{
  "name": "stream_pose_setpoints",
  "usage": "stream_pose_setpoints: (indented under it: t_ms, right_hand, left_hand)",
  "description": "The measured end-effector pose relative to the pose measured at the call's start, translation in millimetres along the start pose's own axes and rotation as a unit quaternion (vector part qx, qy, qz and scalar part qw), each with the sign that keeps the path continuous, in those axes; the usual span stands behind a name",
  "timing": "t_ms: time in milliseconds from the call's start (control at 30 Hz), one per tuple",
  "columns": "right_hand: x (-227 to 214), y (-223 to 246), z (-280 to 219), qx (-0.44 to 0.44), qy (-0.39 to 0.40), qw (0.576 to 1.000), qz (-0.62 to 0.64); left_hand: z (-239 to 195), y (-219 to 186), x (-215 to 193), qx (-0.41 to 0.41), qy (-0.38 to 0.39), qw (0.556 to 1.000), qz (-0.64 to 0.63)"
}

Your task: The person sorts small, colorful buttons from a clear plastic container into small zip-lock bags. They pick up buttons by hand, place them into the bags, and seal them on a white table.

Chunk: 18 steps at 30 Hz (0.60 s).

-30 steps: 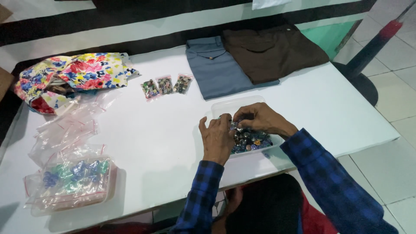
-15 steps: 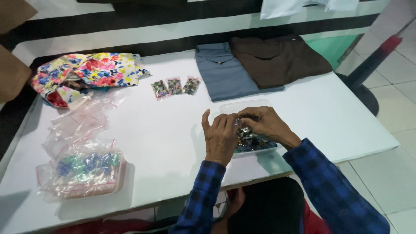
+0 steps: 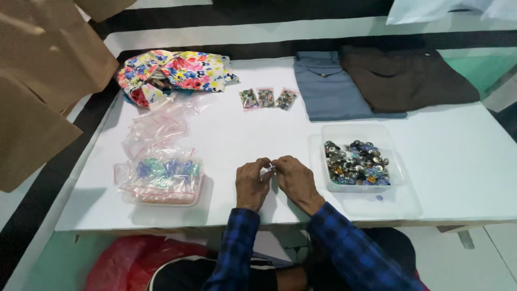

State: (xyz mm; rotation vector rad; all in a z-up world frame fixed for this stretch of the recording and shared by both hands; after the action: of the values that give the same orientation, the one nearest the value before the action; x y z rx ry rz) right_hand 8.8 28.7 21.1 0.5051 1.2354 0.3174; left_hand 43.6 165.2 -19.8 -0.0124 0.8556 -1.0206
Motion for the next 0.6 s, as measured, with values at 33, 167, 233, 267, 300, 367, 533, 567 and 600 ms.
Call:
stream_pose_setpoints:
  t_ms: [33, 167, 233, 267, 300, 367, 533, 567, 600]
  right_hand:
    - [7, -6, 0, -0.004, 0.002, 1.0, 0.0]
    - [26, -29, -2, 0.042, 0.026, 0.998, 0.044]
    - [26, -32, -2, 0.053, 0.031, 0.995, 0.076]
    - [25, -32, -2, 0.059, 0.031, 0.992, 0.11]
    - [23, -31, -1, 0.067, 0.03, 0.987, 0.145]
    - [23, -35, -2, 0.07, 0.036, 0.984, 0.157]
    - [20, -34, -1, 0.074, 0.047, 0.978, 0.191]
    - [19, -33, -1, 0.078, 0.048, 0.976, 0.198]
    - [18, -32, -1, 0.082, 0.049, 0.974, 0.205]
  left_hand:
    - [-3, 5, 1, -0.003, -0.003, 1.0, 0.002]
    - [-9, 18, 7, -0.054, 0.037, 0.996, -0.065]
    - [-10, 22, 11, -0.068, 0.045, 0.993, -0.085]
    - [-11, 24, 13, -0.062, 0.046, 0.992, -0.097]
    - [-11, 26, 16, -0.054, 0.048, 0.991, -0.108]
    - [-14, 27, 16, -0.06, 0.052, 0.989, -0.122]
    - [-14, 25, 11, -0.074, 0.052, 0.983, -0.159]
    - [-14, 24, 11, -0.073, 0.05, 0.983, -0.162]
    - [-14, 23, 10, -0.072, 0.048, 0.982, -0.165]
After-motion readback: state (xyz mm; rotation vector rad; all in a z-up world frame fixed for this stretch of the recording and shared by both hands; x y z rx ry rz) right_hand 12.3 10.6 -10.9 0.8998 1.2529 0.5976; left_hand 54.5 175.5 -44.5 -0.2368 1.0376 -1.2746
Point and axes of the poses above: each hand's wrist, its own z-axis towards the middle knuckle, its own x-axis out of the palm, y = z × x, the point moved 4 cm from there along z, towards the middle knuckle, and after that the axes turned 15 degrees about x, right-handed, at the moved point
